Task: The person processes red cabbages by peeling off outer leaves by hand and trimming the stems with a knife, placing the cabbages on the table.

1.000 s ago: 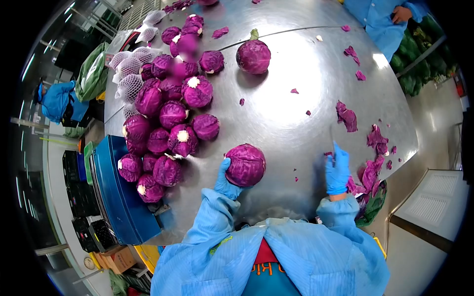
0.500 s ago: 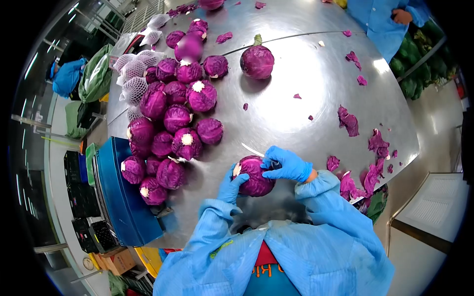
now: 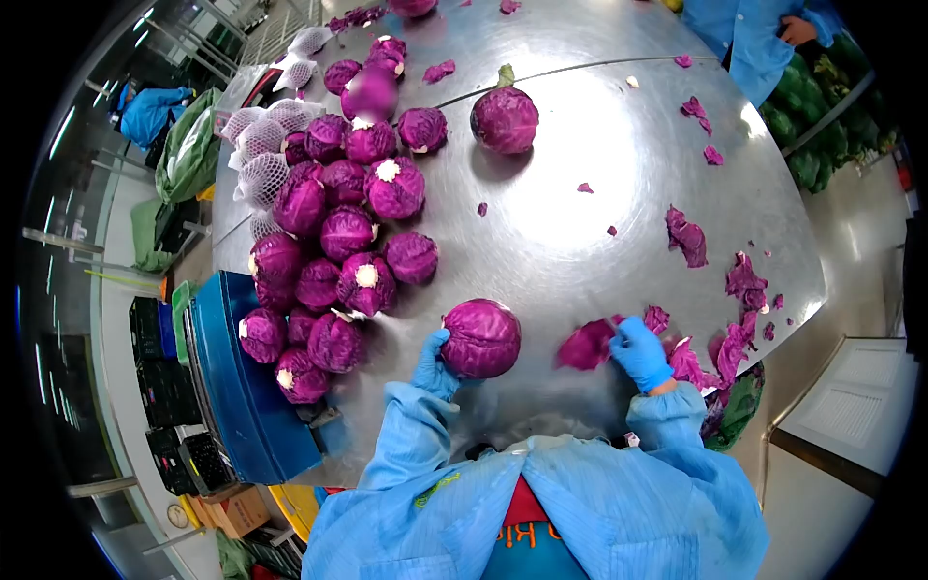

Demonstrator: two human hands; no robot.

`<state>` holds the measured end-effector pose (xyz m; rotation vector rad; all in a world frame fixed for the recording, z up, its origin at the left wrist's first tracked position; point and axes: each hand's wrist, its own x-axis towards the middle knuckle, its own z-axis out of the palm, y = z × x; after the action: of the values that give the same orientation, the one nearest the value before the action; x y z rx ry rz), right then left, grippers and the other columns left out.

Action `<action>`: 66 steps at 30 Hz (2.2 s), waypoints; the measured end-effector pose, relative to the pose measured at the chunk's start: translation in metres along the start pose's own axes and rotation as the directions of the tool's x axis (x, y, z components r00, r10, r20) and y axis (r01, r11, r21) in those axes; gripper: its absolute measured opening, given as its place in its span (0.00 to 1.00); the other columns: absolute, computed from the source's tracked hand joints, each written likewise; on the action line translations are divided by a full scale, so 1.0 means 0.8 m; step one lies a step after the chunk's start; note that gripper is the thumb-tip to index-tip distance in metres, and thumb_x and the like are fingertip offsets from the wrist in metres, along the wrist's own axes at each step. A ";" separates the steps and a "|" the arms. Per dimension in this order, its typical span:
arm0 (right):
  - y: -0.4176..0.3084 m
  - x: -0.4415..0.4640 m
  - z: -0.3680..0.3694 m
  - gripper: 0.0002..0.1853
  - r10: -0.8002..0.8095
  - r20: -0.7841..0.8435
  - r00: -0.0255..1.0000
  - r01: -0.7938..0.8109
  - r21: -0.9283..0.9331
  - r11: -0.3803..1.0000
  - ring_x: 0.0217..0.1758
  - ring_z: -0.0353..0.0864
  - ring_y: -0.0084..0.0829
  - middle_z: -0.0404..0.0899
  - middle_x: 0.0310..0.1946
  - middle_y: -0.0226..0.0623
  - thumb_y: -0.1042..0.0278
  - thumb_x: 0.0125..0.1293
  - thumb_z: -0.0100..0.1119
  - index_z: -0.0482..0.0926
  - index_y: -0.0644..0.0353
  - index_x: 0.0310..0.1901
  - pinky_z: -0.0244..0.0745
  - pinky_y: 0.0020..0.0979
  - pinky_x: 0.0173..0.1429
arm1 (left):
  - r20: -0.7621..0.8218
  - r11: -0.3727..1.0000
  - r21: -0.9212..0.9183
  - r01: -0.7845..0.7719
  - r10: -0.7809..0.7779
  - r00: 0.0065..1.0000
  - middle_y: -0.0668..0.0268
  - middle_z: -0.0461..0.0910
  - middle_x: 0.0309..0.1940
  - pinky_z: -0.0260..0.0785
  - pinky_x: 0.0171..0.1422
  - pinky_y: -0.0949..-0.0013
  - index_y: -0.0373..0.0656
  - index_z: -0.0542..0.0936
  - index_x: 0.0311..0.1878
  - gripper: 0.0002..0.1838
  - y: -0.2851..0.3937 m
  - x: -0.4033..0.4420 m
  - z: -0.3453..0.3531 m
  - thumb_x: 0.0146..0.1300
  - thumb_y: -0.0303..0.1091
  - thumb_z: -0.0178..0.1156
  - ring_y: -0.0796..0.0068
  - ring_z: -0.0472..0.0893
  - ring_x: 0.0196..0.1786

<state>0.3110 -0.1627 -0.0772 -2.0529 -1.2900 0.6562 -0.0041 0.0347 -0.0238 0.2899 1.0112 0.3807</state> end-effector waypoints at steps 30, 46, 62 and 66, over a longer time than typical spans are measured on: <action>0.054 -0.107 -0.055 0.18 0.584 -0.389 0.712 -0.083 0.780 0.621 0.46 0.78 0.26 0.77 0.52 0.35 0.66 0.66 0.59 0.74 0.59 0.56 0.76 0.29 0.49 | 0.516 -0.246 0.848 -0.470 0.585 0.626 0.48 0.63 0.62 0.54 0.71 0.51 0.36 0.57 0.67 0.60 -0.119 -0.009 0.139 0.32 0.50 0.79 0.48 0.63 0.66; -0.140 -0.029 -0.063 0.17 0.175 0.494 0.852 -0.524 0.793 0.311 0.17 0.68 0.18 0.77 0.22 0.31 0.51 0.63 0.64 0.79 0.60 0.35 0.62 0.20 0.21 | 0.512 -0.370 0.852 -0.371 0.436 0.740 0.45 0.62 0.62 0.56 0.68 0.51 0.33 0.57 0.66 0.62 -0.105 0.000 0.175 0.30 0.55 0.79 0.45 0.63 0.65; -0.057 -0.018 0.020 0.28 0.048 0.075 0.996 -0.061 0.182 0.981 0.27 0.77 0.50 0.76 0.23 0.46 0.39 0.69 0.45 0.76 0.57 0.26 0.71 0.44 0.33 | 0.468 0.028 0.861 -0.508 0.348 0.812 0.49 0.64 0.60 0.61 0.67 0.55 0.32 0.58 0.66 0.63 -0.055 0.039 0.132 0.29 0.57 0.79 0.51 0.67 0.62; -0.033 0.010 0.010 0.29 -0.095 0.258 0.961 0.014 0.301 0.954 0.23 0.76 0.44 0.76 0.20 0.44 0.38 0.70 0.45 0.77 0.57 0.25 0.71 0.40 0.31 | 0.553 -0.043 0.818 -0.573 0.330 0.765 0.50 0.64 0.60 0.61 0.67 0.56 0.34 0.60 0.65 0.60 -0.058 0.045 0.125 0.30 0.55 0.79 0.52 0.67 0.62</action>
<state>0.2925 -0.1450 -0.0638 -1.7191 -1.3007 1.0661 0.1070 0.0029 -0.0198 1.9870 0.7792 0.1996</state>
